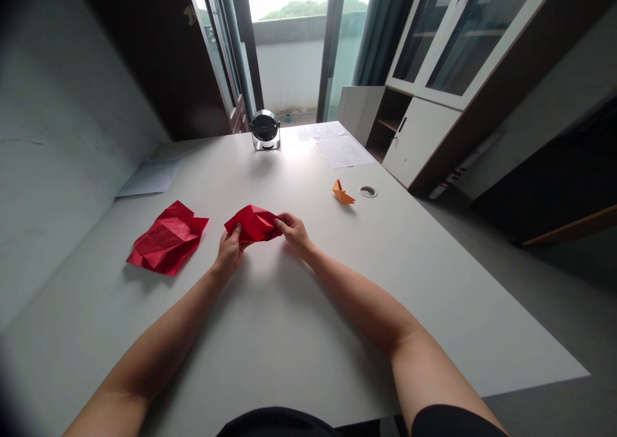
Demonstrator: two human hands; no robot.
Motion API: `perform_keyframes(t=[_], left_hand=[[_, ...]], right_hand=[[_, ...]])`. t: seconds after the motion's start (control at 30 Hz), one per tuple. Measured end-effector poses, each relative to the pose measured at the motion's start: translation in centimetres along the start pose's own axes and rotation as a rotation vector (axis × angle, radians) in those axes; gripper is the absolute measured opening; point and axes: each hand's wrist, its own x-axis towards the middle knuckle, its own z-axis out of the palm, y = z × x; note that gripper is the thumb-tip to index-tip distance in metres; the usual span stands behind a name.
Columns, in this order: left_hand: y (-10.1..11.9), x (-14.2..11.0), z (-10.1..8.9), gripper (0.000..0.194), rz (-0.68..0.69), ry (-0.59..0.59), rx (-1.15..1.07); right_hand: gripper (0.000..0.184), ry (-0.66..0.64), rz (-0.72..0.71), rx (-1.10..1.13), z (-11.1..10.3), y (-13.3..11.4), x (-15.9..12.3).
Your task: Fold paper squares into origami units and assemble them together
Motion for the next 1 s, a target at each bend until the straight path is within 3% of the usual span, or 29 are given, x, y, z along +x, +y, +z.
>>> perform_keyframes(t=[0.17, 0.3, 0.37, 0.43, 0.53, 0.63, 0.77, 0.9, 1.0], left_hand=[[-0.4, 0.3, 0.0, 0.049, 0.010, 0.021, 0.044], [-0.6, 0.5, -0.2, 0.047, 0.039, 0.041, 0.026], [-0.7, 0.6, -0.3, 0.045, 0.046, 0.060, 0.022], [-0.7, 0.7, -0.4, 0.044, 0.053, 0.071, 0.024], [-0.6, 0.6, -0.2, 0.044, 0.061, 0.070, 0.024], [-0.5, 0.5, 0.0, 0.047, 0.053, 0.050, 0.027], [-0.9, 0.5, -0.2, 0.051, 0.057, -0.012, 0.040], [-1.3, 0.8, -0.5, 0.048, 0.083, -0.058, 0.058], [-1.4, 0.9, -0.6, 0.044, 0.102, -0.076, 0.067]], right_hand=[[0.044, -0.004, 0.070, 0.088, -0.3, -0.6, 0.1], [0.048, -0.117, 0.038, 0.048, -0.1, -0.5, -0.1], [0.053, -0.158, -0.047, -0.049, 0.1, -0.4, -0.3], [0.053, -0.116, -0.174, -0.237, 0.4, -0.4, -0.7], [0.045, 0.001, -0.378, -0.548, 0.5, -0.8, -1.1], [0.030, -0.002, -0.495, -0.687, 0.4, -1.2, -1.3], [0.008, 0.019, -0.482, -0.735, 0.0, -1.0, -1.0], [0.011, 0.093, -0.460, -0.655, -0.2, -0.6, -0.5], [0.016, 0.189, -0.327, -0.437, -0.5, -0.3, 0.0]])
